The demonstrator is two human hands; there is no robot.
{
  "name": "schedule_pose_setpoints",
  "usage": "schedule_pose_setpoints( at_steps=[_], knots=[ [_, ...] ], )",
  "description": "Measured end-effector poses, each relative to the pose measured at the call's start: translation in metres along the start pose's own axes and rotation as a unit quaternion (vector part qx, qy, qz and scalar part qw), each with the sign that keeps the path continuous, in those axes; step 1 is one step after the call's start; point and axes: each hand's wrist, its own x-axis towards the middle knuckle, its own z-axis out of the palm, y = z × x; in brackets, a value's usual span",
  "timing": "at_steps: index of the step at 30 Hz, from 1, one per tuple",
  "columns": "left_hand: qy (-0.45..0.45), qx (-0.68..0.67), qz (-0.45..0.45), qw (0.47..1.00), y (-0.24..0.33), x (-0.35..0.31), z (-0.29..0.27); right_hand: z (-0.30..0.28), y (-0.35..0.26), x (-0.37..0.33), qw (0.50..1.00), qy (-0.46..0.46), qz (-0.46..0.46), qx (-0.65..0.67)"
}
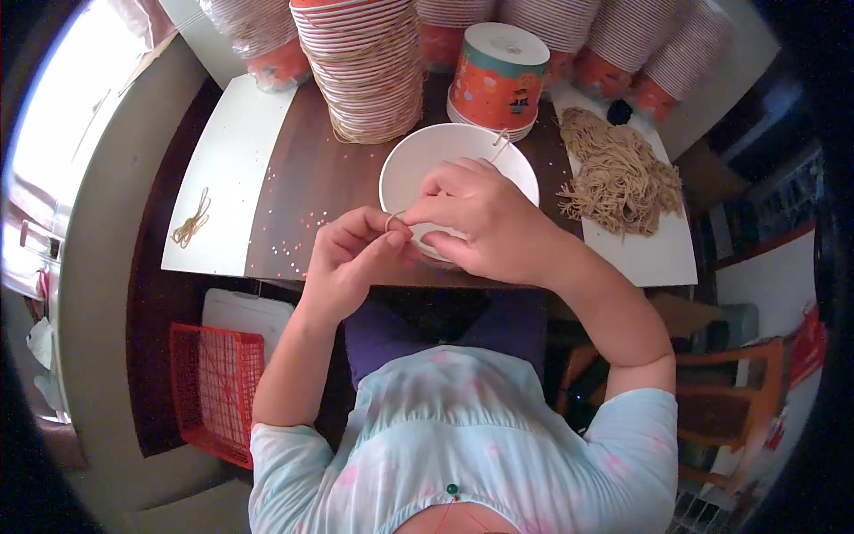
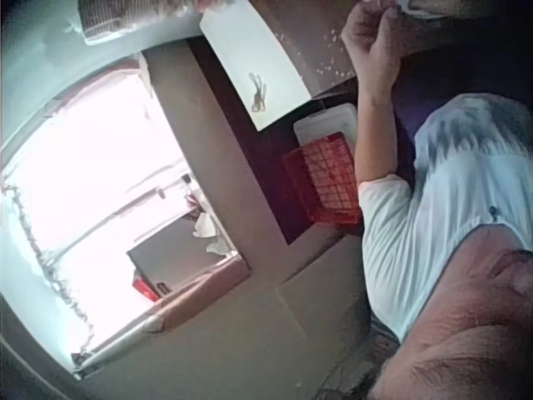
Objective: The person is tying rubber bands around the edges of paper buckets for packaging.
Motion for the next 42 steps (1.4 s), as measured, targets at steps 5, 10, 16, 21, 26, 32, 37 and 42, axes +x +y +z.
schedule_pose_setpoints(
  at_steps=[5,10,16,21,26,32,37,42],
  knots=[
    [-0.007,0.004,0.001,1.0,0.001,0.0,-0.002,0.007,0.009,0.008,1.0,-0.002,-0.023,-0.006],
    [0.005,0.007,0.009,1.0,0.003,-0.001,0.001,0.0,-0.001,0.009,0.998,-0.034,0.008,-0.046],
    [0.11,0.492,0.169,0.847,0.012,-0.012,0.015,0.001,-0.04,-0.004,0.99,0.023,0.11,-0.08],
    [0.159,0.575,0.251,0.763,0.013,-0.027,0.029,0.017,-0.063,-0.014,0.983,0.063,0.124,-0.116],
    [0.223,0.137,0.021,0.965,-0.009,-0.039,0.037,0.04,-0.075,-0.034,0.967,0.087,0.145,-0.193],
    [0.207,-0.16,-0.056,0.964,-0.033,-0.039,0.032,0.068,-0.059,-0.044,0.95,0.155,0.132,-0.237],
    [0.201,-0.273,-0.1,0.936,-0.036,-0.041,0.028,0.083,-0.041,-0.041,0.968,0.196,0.155,-0.031],
    [0.184,-0.293,-0.105,0.932,-0.035,-0.047,0.022,0.089,-0.034,-0.046,0.872,0.148,0.307,0.352]
  ],
)
